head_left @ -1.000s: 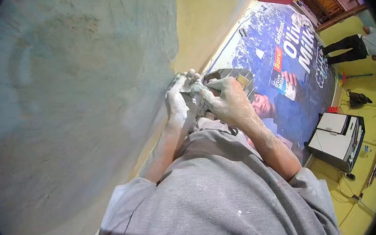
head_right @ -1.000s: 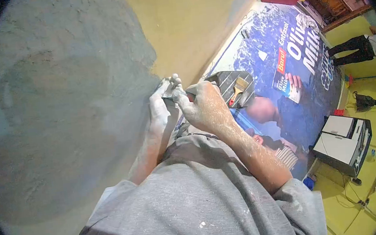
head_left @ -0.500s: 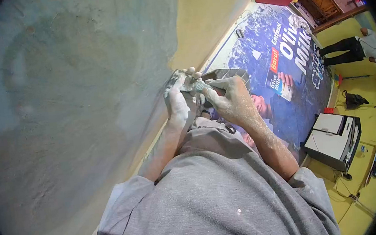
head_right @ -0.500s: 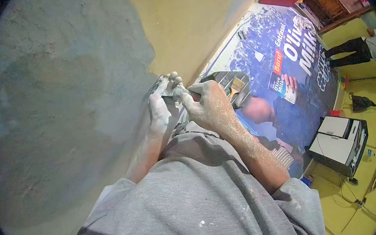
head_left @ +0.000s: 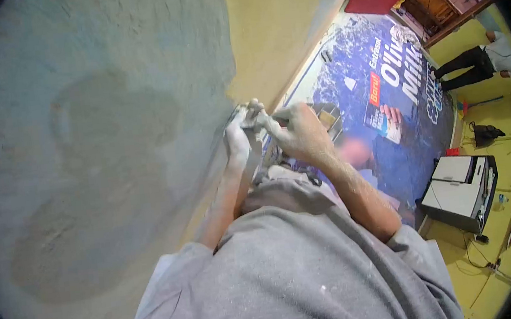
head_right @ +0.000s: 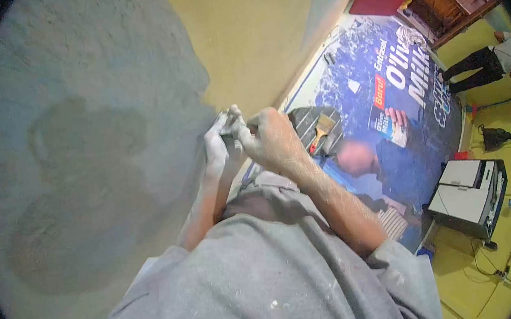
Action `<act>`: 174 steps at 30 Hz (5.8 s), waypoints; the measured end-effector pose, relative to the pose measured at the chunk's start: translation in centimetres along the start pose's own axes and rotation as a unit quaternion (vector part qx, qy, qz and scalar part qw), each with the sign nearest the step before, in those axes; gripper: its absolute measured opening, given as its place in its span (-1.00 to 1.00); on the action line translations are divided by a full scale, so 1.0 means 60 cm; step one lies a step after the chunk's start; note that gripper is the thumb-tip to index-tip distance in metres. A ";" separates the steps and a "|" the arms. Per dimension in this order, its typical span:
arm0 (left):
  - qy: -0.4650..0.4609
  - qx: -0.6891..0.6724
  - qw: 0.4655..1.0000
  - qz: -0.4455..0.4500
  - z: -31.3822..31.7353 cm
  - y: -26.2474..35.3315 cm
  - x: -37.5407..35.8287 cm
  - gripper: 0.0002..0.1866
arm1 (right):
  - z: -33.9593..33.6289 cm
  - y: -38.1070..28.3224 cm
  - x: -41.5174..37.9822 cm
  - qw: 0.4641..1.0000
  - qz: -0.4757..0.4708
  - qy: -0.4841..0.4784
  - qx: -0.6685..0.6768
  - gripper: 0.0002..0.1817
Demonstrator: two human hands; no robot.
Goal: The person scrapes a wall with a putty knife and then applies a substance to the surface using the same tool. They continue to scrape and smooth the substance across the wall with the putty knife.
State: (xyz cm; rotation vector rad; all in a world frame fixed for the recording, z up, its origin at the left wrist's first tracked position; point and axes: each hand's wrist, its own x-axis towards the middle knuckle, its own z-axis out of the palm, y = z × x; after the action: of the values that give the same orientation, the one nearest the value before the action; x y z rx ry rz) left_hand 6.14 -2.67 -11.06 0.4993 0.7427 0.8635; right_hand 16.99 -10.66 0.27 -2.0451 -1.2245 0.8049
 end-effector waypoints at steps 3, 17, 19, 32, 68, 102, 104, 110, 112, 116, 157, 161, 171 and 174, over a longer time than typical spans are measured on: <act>-0.033 -0.078 0.996 -0.036 0.003 0.013 -0.026 -0.75 | -0.013 -0.023 -0.031 0.999 -0.025 0.010 -0.022 -0.64; -0.004 -0.104 0.994 -0.040 0.005 0.011 -0.019 -0.72 | 0.014 0.006 -0.027 1.000 -0.013 -0.005 0.022 -0.64; -0.029 -0.055 0.997 -0.037 -0.040 -0.026 0.027 -0.72 | 0.026 0.024 -0.004 1.000 -0.010 0.007 0.016 -0.65; 0.030 -0.111 0.991 -0.072 0.006 0.020 -0.004 -0.74 | -0.003 -0.015 -0.014 0.999 -0.037 0.021 0.033 -0.67; 0.015 -0.148 0.985 -0.089 -0.029 -0.027 0.024 -0.77 | 0.016 0.011 -0.026 0.998 -0.044 0.035 -0.010 -0.65; -0.005 -0.131 0.991 -0.019 -0.003 0.000 -0.006 -0.86 | 0.010 0.017 -0.023 0.998 -0.069 0.004 0.000 -0.67; -0.041 -0.158 0.985 -0.050 -0.058 -0.039 0.052 -0.85 | 0.033 0.030 0.011 0.999 -0.042 0.005 -0.015 -0.66; -0.036 -0.149 0.987 -0.052 -0.041 -0.037 0.035 -0.84 | 0.034 0.042 -0.002 0.995 -0.089 0.055 0.006 -0.64; -0.037 -0.132 0.989 -0.046 -0.028 -0.030 0.029 -0.86 | 0.026 0.041 0.004 0.999 -0.046 0.022 0.003 -0.65; -0.012 -0.112 0.992 -0.048 -0.065 -0.045 0.033 -0.83 | 0.032 0.028 -0.005 0.992 -0.111 0.051 -0.005 -0.65; 0.037 0.572 0.809 -0.128 -0.378 -0.181 -0.044 -0.70 | 0.111 0.449 -0.242 0.901 0.378 0.039 0.208 -0.63; -0.031 0.567 0.811 -0.142 -0.347 -0.165 -0.004 -0.67 | 0.106 0.331 -0.224 0.935 0.317 0.044 0.152 -0.67; -0.148 -0.075 0.954 -0.250 -0.062 -0.029 -0.030 -0.59 | 0.106 0.123 -0.156 0.969 0.085 0.128 0.194 -0.60; -0.169 -0.060 0.961 -0.212 -0.053 0.006 -0.045 -0.65 | 0.092 0.070 -0.151 0.970 0.056 0.126 0.200 -0.59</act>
State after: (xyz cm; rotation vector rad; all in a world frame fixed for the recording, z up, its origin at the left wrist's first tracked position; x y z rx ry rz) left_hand 2.40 -4.35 -11.91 0.3485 0.4542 0.4039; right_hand 11.54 -19.41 -4.68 -1.8259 -0.7415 0.7456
